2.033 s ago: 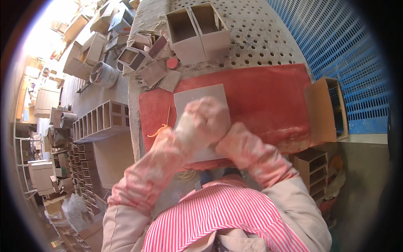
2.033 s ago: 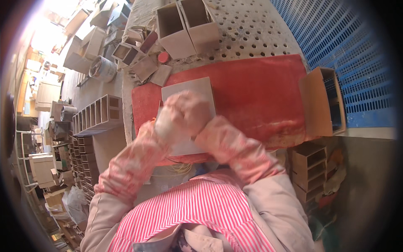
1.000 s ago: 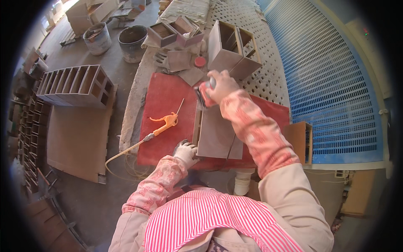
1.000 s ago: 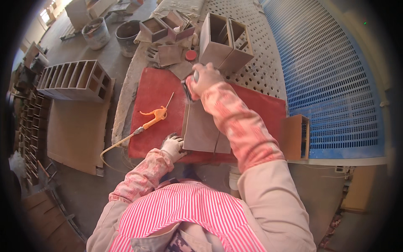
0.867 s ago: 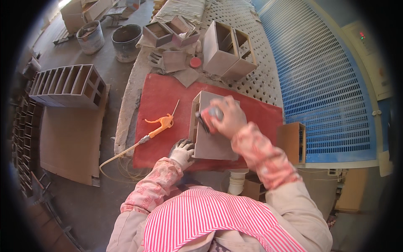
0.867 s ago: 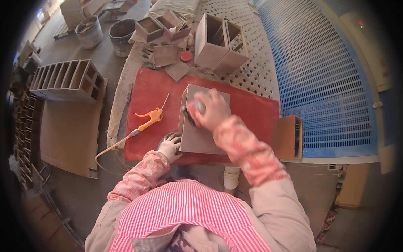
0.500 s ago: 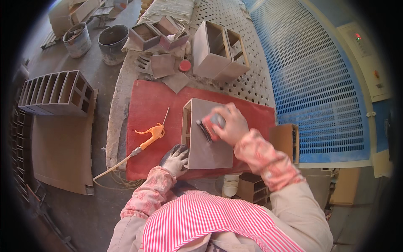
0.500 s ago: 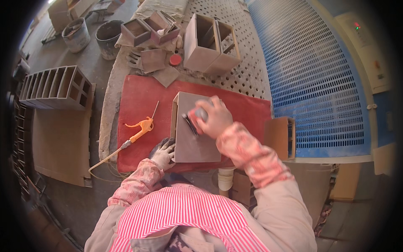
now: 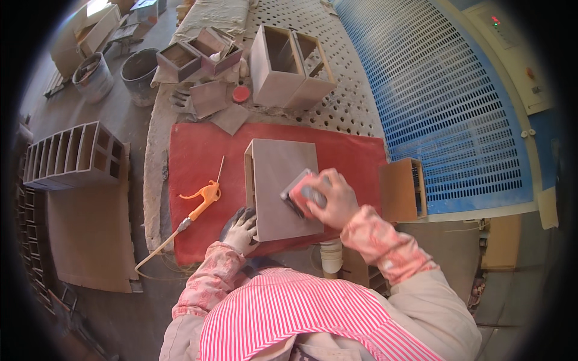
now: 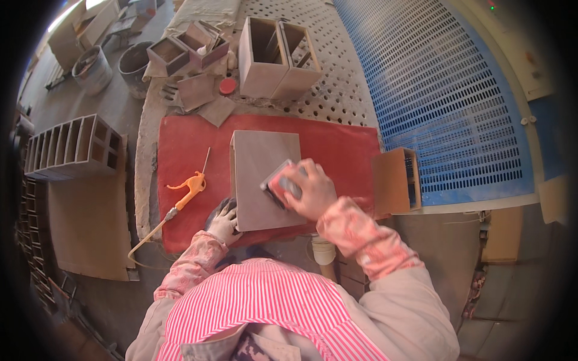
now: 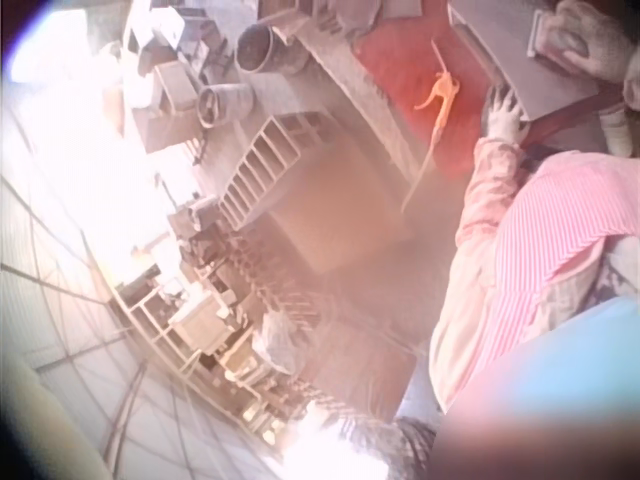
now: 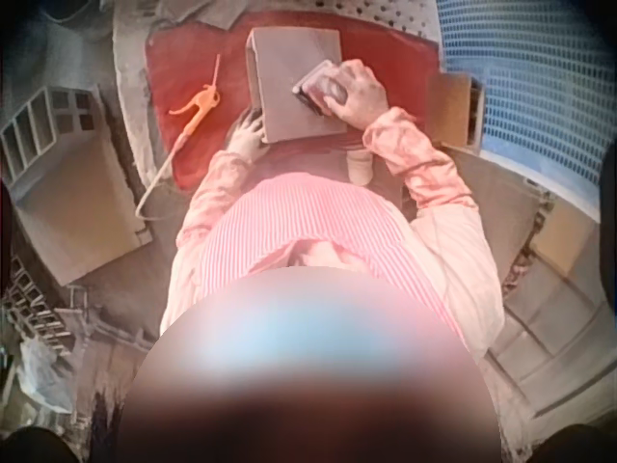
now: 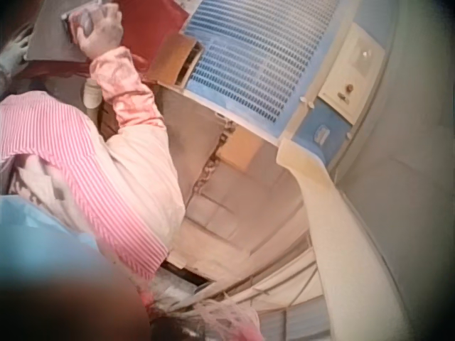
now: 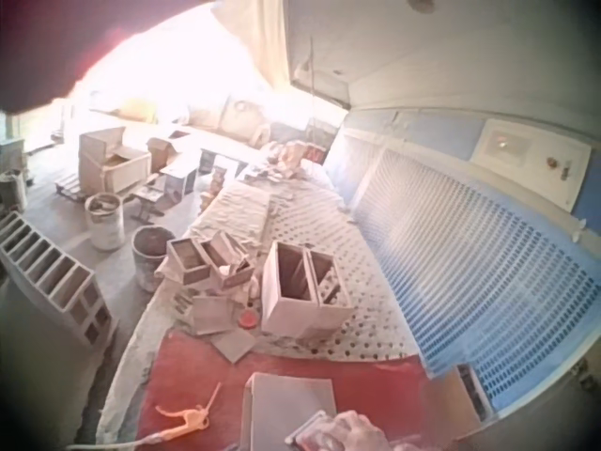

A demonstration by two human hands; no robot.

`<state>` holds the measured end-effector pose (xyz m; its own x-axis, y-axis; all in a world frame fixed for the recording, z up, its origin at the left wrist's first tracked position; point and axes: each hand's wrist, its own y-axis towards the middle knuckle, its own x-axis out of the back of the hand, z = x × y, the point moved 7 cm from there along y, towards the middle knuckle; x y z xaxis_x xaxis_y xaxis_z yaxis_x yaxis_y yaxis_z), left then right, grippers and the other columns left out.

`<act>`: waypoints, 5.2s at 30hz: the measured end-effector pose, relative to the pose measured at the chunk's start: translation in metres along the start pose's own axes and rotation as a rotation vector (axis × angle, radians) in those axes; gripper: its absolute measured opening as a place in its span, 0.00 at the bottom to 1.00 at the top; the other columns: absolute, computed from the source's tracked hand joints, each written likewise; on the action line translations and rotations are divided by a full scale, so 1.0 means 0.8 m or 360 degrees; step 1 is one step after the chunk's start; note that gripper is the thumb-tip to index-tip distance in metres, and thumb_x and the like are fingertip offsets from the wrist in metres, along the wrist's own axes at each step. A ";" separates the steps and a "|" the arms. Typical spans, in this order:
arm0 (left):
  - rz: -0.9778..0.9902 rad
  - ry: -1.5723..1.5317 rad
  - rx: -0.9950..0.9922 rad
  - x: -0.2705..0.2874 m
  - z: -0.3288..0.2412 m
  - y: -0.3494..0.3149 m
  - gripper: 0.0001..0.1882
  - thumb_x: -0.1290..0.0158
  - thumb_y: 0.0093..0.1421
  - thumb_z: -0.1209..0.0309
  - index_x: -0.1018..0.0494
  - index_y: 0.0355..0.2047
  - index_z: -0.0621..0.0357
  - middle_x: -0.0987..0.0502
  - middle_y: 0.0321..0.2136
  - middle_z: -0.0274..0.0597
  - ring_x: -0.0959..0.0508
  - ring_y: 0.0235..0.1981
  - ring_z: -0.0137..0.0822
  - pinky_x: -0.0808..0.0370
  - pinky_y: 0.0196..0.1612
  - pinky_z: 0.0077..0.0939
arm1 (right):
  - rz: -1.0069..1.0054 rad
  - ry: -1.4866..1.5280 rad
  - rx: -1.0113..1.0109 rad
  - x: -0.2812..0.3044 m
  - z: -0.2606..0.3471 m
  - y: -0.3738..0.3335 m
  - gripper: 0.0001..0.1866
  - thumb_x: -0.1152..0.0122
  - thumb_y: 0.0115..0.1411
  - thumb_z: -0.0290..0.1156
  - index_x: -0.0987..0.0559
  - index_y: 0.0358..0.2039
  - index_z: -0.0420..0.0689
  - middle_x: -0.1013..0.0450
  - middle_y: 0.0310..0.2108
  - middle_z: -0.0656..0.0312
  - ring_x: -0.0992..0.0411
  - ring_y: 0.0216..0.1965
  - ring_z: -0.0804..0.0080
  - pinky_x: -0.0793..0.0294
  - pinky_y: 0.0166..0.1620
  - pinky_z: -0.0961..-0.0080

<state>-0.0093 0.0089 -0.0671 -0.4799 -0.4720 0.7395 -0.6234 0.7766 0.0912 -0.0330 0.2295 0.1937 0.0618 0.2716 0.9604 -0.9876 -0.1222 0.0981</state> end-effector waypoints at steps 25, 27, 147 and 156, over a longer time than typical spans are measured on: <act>0.0081 0.0015 0.0066 -0.001 0.004 0.004 0.34 0.33 0.55 0.60 0.22 0.64 0.41 0.30 0.71 0.47 0.41 0.79 0.57 0.44 0.80 0.60 | 0.0064 -0.0010 -0.0069 0.005 0.002 -0.049 0.29 0.23 0.52 0.38 0.18 0.57 0.64 0.30 0.53 0.56 0.24 0.52 0.48 0.16 0.50 0.51; 0.0106 0.0095 0.0101 0.017 -0.002 0.000 0.33 0.34 0.56 0.61 0.22 0.64 0.40 0.31 0.72 0.48 0.42 0.79 0.57 0.46 0.80 0.61 | 0.0112 0.0056 -0.0064 -0.005 0.018 -0.046 0.30 0.23 0.53 0.39 0.17 0.58 0.66 0.29 0.54 0.55 0.23 0.52 0.47 0.15 0.51 0.52; -0.0702 -0.0316 0.1271 0.229 -0.053 -0.231 0.16 0.34 0.65 0.67 0.18 0.51 0.56 0.17 0.30 0.57 0.14 0.33 0.58 0.20 0.38 0.42 | 0.0342 -0.0089 -0.0045 -0.009 0.086 -0.078 0.18 0.29 0.62 0.39 0.16 0.54 0.66 0.29 0.52 0.54 0.23 0.44 0.46 0.15 0.39 0.52; -0.0594 -0.0294 0.1244 0.230 -0.078 -0.198 0.14 0.40 0.68 0.78 0.19 0.53 0.62 0.10 0.37 0.46 0.10 0.40 0.34 0.18 0.44 0.28 | 0.0182 0.0109 0.0033 -0.053 0.107 0.130 0.22 0.29 0.61 0.42 0.17 0.57 0.64 0.26 0.52 0.47 0.21 0.50 0.36 0.18 0.49 0.42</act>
<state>0.0396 -0.1755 0.0962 -0.2108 -0.7500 0.6269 -0.9703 0.0830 -0.2270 -0.1260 0.1237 0.1854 -0.0618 0.3192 0.9457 -0.9845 -0.1754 -0.0051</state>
